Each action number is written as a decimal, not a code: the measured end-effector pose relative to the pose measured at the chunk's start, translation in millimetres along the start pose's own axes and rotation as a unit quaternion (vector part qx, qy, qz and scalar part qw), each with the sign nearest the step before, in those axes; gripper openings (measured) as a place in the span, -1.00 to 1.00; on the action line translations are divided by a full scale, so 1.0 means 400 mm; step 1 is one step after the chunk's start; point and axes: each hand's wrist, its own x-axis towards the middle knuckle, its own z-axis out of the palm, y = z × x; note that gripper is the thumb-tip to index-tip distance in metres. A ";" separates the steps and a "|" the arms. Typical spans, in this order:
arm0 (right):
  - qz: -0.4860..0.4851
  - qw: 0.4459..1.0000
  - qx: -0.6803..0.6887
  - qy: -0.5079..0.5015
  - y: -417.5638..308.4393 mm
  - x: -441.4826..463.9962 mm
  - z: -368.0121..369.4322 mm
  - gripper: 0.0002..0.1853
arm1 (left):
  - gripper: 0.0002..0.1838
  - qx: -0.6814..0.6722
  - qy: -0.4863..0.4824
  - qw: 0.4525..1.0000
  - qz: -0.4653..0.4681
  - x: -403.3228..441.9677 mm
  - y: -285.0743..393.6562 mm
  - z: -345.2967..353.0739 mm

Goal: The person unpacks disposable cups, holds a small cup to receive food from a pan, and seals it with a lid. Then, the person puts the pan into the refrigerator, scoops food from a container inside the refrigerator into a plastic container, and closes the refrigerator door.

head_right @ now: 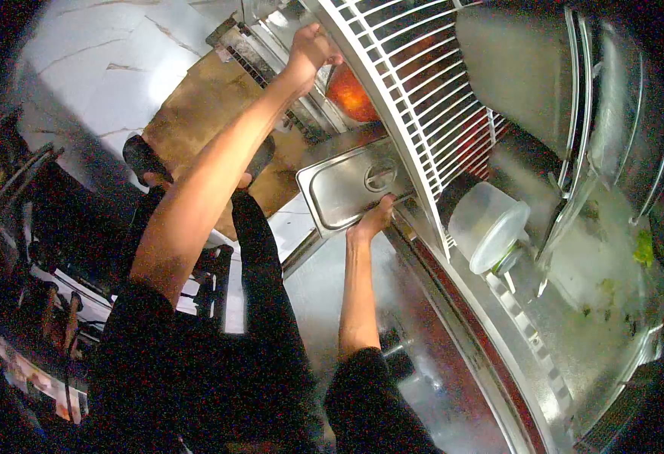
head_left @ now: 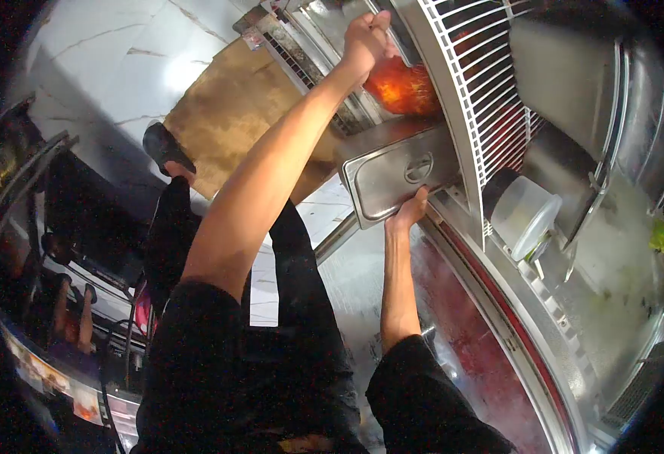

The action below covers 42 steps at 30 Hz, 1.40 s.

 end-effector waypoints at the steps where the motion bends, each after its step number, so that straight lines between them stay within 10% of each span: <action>1: 0.006 1.000 -0.010 0.003 0.006 -0.004 -0.006 -0.67 | -0.69 0.000 0.000 1.000 -0.011 0.026 -0.034 -0.019; 12: -0.002 0.999 -0.049 0.019 -0.007 -0.010 0.019 -0.54 | -0.88 0.065 -0.024 0.994 -0.085 0.033 0.001 -0.046; 16: -0.005 0.998 -0.055 0.034 0.006 -0.004 0.007 -0.57 | -0.61 0.168 -0.060 0.982 -0.063 -0.078 -0.015 -0.106; 18: -0.013 0.997 -0.068 0.045 -0.010 -0.017 0.016 -0.66 | -0.57 0.487 -0.225 0.840 -0.076 -0.168 -0.058 -0.155; 20: -0.015 0.998 -0.052 0.038 -0.014 -0.021 0.031 -0.70 | -0.49 0.522 -0.343 0.779 -0.058 -0.320 -0.090 -0.196; 22: -0.012 1.000 -0.012 0.020 -0.013 -0.016 0.029 -0.70 | -0.56 0.525 -0.163 0.829 0.101 -0.438 -0.116 -0.182; 25: -0.025 0.999 -0.025 -0.019 -0.035 -0.026 0.027 -0.66 | -0.67 0.545 -0.225 0.807 -0.009 -0.426 -0.077 -0.159; 42: -0.107 0.979 -0.171 -0.003 -0.135 -0.263 0.046 -0.65 | -0.76 0.424 -0.180 0.887 0.031 -0.630 0.202 -0.240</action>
